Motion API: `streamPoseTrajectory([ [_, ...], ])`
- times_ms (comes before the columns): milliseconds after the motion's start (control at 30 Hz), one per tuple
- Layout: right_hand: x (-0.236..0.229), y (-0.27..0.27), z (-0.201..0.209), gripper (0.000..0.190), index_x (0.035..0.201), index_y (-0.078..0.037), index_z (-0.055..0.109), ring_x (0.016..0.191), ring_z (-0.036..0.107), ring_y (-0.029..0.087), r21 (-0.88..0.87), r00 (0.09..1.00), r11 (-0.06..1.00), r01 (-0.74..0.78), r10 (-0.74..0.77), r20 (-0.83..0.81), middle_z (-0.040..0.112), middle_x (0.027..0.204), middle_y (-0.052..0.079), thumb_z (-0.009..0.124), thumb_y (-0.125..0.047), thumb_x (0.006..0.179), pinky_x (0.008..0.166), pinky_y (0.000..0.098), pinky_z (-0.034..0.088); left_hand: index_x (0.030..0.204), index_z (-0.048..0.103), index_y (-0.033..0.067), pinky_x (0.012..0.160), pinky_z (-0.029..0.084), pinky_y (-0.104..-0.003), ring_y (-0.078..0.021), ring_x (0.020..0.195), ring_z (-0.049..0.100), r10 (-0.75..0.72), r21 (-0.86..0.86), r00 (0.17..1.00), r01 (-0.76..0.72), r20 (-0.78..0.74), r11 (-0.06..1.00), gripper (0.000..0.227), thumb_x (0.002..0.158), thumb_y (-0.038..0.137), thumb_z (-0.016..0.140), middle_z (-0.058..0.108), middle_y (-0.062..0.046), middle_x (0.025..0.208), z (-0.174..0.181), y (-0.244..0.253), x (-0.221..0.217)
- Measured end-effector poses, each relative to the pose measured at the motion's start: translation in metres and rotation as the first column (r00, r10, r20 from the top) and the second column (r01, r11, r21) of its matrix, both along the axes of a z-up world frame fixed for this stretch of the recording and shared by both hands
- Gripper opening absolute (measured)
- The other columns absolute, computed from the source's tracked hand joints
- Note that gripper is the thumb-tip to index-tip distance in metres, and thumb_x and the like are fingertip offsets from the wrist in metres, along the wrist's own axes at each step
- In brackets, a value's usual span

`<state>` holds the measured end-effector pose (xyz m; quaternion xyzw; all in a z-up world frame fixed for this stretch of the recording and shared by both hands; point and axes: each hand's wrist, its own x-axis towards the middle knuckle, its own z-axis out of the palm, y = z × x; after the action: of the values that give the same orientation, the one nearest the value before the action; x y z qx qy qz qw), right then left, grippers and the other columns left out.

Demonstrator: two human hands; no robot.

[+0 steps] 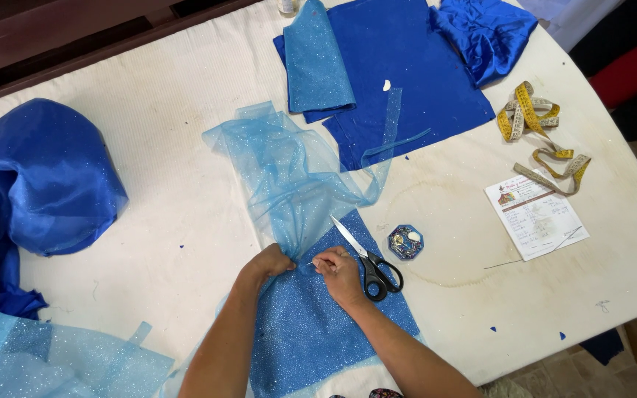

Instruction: The person pins a piece of light blue glittery tulle to a darker blue fabric square on a table. They then use scissors to cut the tulle along the edges of the fabric square. Finally, they fold the fabric and trim the corners.

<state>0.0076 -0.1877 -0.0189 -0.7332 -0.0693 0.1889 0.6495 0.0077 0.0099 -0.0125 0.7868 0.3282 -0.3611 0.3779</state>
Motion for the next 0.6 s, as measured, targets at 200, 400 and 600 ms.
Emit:
streamPoseTrajectory([
  [200,-0.002,-0.001,-0.003,0.008,0.093,0.004,0.074,0.078,0.074,0.02,-0.001,0.999,1.0,0.005,-0.005,0.036,0.061,0.093,0.014,0.069,-0.003,0.092,0.07,0.0262,0.064,0.138,0.056,-0.0046,0.1,0.05,-0.048,-0.0397,0.124,0.061,-0.067,0.018,0.998,0.067,0.004,0.998,0.069,0.078,0.022,0.075,0.064,-0.025,0.128,-0.005,-0.001,-0.002],
  [400,-0.002,0.001,0.004,0.01,0.093,0.003,0.076,0.08,0.075,0.025,-0.03,0.997,0.998,-0.053,0.055,0.055,0.063,0.092,0.015,0.074,-0.006,0.089,0.069,0.0292,0.063,0.138,0.055,-0.0058,0.098,0.051,-0.048,-0.0407,0.123,0.061,-0.023,0.002,1.0,0.023,0.015,1.0,0.068,0.078,0.018,0.074,0.064,-0.028,0.127,0.009,-0.006,-0.001],
  [600,-0.001,0.0,-0.004,0.018,0.103,0.0,0.076,0.09,0.074,0.027,0.001,0.997,0.998,-0.065,0.064,0.031,0.063,0.101,0.014,0.078,-0.008,0.087,0.076,0.0293,0.064,0.131,0.062,-0.0068,0.098,0.051,-0.049,-0.042,0.12,0.063,0.015,-0.026,0.997,-0.013,0.078,1.0,0.062,0.076,0.017,0.076,0.067,-0.027,0.122,-0.005,0.0,-0.008],
])
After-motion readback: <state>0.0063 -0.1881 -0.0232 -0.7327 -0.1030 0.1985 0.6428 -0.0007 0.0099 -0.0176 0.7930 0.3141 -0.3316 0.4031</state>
